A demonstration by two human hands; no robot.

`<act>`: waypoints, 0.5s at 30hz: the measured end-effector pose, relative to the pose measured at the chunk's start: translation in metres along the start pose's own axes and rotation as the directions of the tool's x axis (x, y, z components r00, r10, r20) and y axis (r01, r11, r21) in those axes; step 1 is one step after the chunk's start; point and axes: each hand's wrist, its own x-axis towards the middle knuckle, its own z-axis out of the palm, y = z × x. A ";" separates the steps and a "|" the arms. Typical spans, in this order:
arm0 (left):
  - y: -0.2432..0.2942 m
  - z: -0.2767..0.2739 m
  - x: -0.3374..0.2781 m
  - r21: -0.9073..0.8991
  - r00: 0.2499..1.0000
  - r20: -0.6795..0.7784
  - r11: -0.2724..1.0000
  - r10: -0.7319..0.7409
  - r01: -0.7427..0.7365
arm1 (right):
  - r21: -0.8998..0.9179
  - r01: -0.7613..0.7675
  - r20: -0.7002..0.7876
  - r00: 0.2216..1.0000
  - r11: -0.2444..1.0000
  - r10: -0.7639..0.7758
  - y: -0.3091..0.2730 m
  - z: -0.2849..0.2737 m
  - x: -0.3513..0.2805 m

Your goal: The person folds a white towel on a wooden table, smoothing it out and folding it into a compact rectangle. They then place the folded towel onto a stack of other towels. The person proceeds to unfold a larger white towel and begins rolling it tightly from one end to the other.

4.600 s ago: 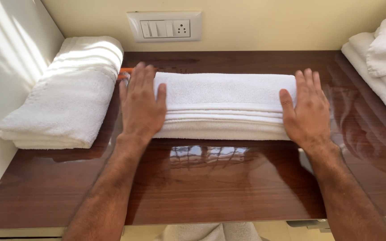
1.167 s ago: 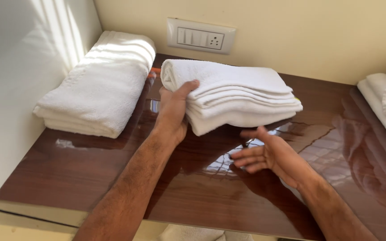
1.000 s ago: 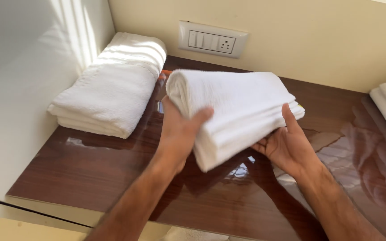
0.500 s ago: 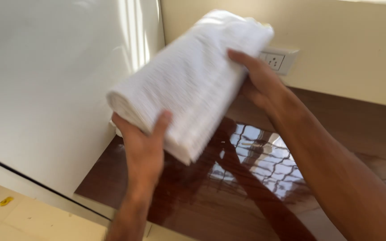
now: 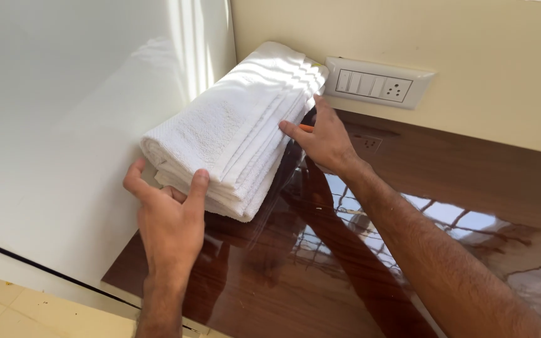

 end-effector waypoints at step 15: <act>0.008 0.044 0.113 0.659 0.738 0.672 0.404 0.061 -0.634 | 0.261 -0.098 0.076 0.994 0.960 0.081 -0.007 0.019 0.008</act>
